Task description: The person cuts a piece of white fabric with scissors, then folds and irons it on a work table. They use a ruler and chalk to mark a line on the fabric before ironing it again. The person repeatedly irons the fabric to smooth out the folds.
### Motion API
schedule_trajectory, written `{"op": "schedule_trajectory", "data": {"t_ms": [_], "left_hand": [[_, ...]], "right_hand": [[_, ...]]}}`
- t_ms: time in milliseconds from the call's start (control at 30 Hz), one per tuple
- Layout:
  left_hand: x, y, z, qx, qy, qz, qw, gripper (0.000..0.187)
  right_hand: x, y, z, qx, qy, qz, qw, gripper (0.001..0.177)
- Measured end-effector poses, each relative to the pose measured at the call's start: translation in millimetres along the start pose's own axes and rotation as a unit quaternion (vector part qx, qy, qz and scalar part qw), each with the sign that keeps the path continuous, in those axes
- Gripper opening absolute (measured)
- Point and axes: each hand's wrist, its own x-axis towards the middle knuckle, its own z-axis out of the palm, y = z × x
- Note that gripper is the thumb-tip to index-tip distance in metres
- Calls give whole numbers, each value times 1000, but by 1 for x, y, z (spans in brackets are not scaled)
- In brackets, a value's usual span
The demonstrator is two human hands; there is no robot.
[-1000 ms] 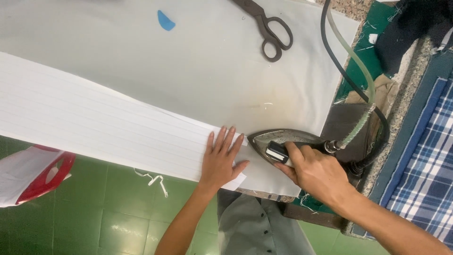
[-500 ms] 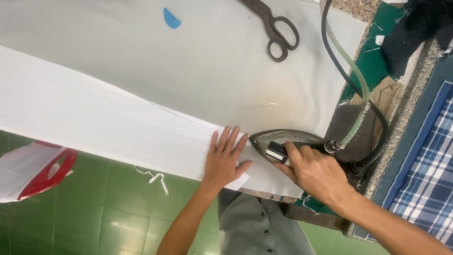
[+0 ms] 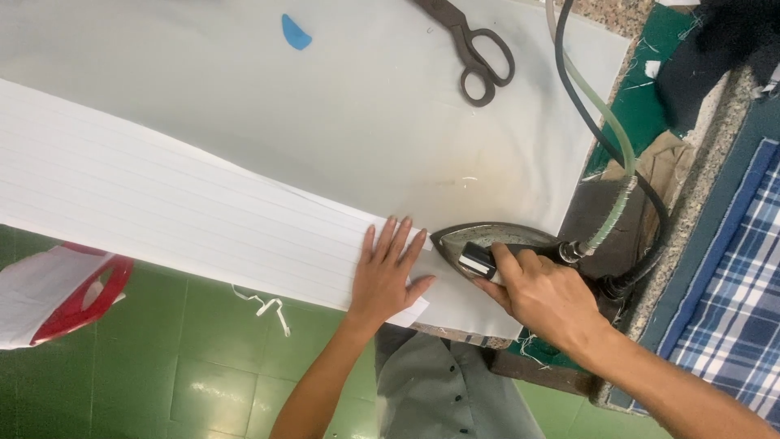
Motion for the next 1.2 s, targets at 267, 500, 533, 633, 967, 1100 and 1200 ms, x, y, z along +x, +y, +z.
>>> {"op": "schedule_trajectory", "data": {"t_ms": [267,500,533,633,967,1100,1200], "left_hand": [[1,0,0,2,15,2,1000,73],[-4,-20,-2,27,15,-22,999,70],[-3,-27,-5,27,15,-22,999,70],[-5,-46,-14,82,41,-43,995,73],[-13,-64,-15,94,47,-63,992,75],[-12,-65,-15,86,43,-62,993,75],[-12,-65,-13,84,43,-66,993,75]], "right_hand": [[1,0,7,-28,24,-10,999,48],[6,-5,7,-47,39,-22,998,46],[5,-4,7,-48,39,-22,998,46],[6,-4,6,-52,36,-29,998,44],[12,-8,1,-56,40,-35,997,43],[16,-10,0,-55,38,-39,997,42],[20,-11,0,-43,45,-45,997,42]]}}
